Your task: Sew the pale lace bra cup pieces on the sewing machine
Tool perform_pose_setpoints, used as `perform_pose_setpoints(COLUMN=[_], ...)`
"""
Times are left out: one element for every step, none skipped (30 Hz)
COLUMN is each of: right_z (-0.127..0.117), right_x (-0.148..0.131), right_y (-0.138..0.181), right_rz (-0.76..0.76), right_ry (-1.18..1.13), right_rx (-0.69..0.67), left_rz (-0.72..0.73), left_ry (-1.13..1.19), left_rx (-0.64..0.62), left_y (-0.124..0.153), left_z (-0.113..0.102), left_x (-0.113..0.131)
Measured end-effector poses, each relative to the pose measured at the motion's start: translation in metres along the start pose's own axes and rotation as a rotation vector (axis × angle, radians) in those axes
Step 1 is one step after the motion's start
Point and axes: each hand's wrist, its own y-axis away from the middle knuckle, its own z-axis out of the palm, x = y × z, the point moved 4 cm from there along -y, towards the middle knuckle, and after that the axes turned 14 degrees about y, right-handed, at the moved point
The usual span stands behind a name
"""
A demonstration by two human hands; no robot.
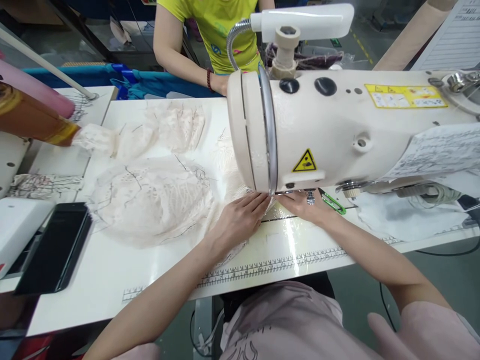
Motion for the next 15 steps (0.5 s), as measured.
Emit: perform_pose_setpoints(right_z=[-0.005, -0.009, -0.013, -0.016, -0.017, -0.017, -0.015, -0.012, -0.009, -0.007, -0.004, -0.003, -0.001, -0.001, 0.0], right_x=[-0.003, -0.006, -0.009, -0.013, -0.015, -0.017, -0.019, -0.02, -0.02, -0.021, -0.021, -0.021, -0.021, -0.021, -0.021], right_y=[-0.004, -0.007, -0.009, -0.011, -0.012, -0.012, -0.012, -0.011, -0.011, -0.01, -0.009, -0.009, -0.009, -0.009, -0.009], right_rz=[-0.008, -0.03, -0.061, -0.091, -0.115, -0.13, -0.14, -0.146, -0.147, -0.152, -0.156, -0.155, -0.15, -0.141, -0.129], right_ry=[0.08, 0.163, 0.233, 0.276, 0.298, 0.3, 0.286, 0.262, 0.233, 0.204, 0.179, 0.159, 0.143, 0.133, 0.126], right_rx=[0.008, 0.021, 0.037, 0.049, 0.055, 0.047, 0.025, -0.001, -0.028, -0.047, -0.057, -0.06, -0.058, -0.053, -0.045], left_rz=[0.0, -0.001, -0.002, -0.004, -0.002, 0.001, 0.003, 0.004, 0.005, 0.002, -0.002, -0.007, -0.013, -0.022, -0.031], left_ry=[0.002, 0.004, 0.005, 0.006, 0.007, 0.005, 0.002, -0.001, -0.003, -0.003, 0.0, 0.005, 0.01, 0.013, 0.015], left_rx=[0.018, 0.032, 0.044, 0.054, 0.062, 0.071, 0.076, 0.081, 0.085, 0.085, 0.084, 0.085, 0.086, 0.088, 0.091], left_y=[0.0, 0.0, 0.0, 0.0, 0.0, 0.0, -0.001, -0.001, -0.002, -0.002, -0.003, -0.004, -0.004, -0.005, -0.006], left_z=[-0.002, -0.004, -0.006, -0.007, -0.008, -0.009, -0.009, -0.009, -0.009, -0.01, -0.01, -0.011, -0.011, -0.012, -0.013], left_x=[-0.001, -0.002, -0.003, -0.005, -0.006, -0.007, -0.007, -0.007, -0.007, -0.007, -0.006, -0.006, -0.005, -0.004, -0.004])
